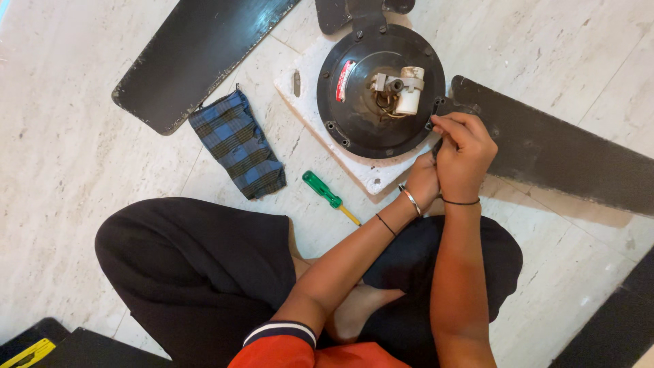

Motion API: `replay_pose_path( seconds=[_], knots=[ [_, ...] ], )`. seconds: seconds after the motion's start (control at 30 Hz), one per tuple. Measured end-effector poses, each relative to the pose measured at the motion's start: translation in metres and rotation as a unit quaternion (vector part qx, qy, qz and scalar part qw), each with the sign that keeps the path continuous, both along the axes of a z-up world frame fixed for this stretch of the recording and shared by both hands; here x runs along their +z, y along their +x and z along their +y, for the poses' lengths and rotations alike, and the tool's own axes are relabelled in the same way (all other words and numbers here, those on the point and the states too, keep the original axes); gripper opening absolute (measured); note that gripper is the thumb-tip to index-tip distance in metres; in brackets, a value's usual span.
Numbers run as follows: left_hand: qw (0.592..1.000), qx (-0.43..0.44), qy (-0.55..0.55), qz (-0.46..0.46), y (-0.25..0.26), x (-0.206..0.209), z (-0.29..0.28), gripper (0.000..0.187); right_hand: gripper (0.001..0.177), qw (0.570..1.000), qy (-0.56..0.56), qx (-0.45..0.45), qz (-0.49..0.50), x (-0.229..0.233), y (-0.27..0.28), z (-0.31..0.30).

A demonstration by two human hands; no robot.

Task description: The person sits on the floor and attaches fan blades to the motor housing using a screwdriver. They align each blade, insert screws, and tighten them to secure the blades to the central hub.

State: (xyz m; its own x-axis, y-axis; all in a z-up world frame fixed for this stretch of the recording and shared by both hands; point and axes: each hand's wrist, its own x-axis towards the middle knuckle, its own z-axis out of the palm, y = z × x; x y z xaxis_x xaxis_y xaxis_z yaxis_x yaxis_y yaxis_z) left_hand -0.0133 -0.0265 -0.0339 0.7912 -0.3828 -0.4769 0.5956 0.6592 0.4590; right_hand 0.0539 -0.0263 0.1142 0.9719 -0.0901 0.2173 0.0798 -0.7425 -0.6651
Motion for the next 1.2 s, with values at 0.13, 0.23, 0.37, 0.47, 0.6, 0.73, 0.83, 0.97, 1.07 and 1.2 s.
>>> replay_pose_path(
  seconds=[0.13, 0.23, 0.37, 0.47, 0.6, 0.73, 0.83, 0.97, 1.07, 1.2],
  knots=[
    [0.999, -0.003, -0.031, 0.036, 0.000, 0.002, -0.001, 0.010, 0.032, 1.000, -0.015, 0.007, -0.001, -0.001, 0.002, 0.000],
    [0.999, -0.005, -0.023, 0.032, 0.001, 0.003, 0.001, 0.010, 0.030, 0.999, -0.044, 0.012, -0.013, -0.002, 0.002, 0.002],
    [1.000, 0.009, 0.007, -0.019, -0.001, 0.003, 0.003, 0.012, 0.024, 0.998, -0.054, 0.011, -0.024, -0.003, 0.002, 0.004],
    [1.000, 0.020, -0.019, -0.009, -0.003, 0.005, 0.003, 0.015, 0.020, 0.998, -0.054, 0.009, -0.018, -0.003, 0.000, 0.005],
    [0.996, 0.037, -0.075, 0.043, -0.004, 0.003, 0.000, 0.019, 0.016, 0.997, -0.073, 0.007, -0.017, -0.001, -0.003, 0.007],
    [0.997, 0.039, -0.059, 0.010, -0.008, -0.005, -0.002, 0.018, 0.014, 0.997, -0.077, 0.004, -0.011, -0.002, -0.005, 0.008],
    [0.997, 0.042, -0.068, 0.018, -0.010, -0.013, -0.007, 0.017, 0.013, 0.998, -0.067, 0.004, -0.007, -0.004, -0.006, 0.008],
    [0.994, 0.045, -0.086, 0.053, -0.011, -0.024, -0.011, 0.022, 0.017, 0.997, -0.072, 0.004, -0.021, -0.006, -0.007, 0.009],
    [0.999, 0.033, -0.035, 0.001, -0.009, -0.029, -0.012, 0.021, 0.023, 0.997, -0.069, 0.006, -0.020, -0.007, -0.008, 0.009],
    [0.996, 0.040, -0.069, 0.032, -0.008, -0.024, -0.009, 0.023, 0.025, 0.997, -0.074, -0.001, -0.025, -0.006, -0.010, 0.010]
  ],
)
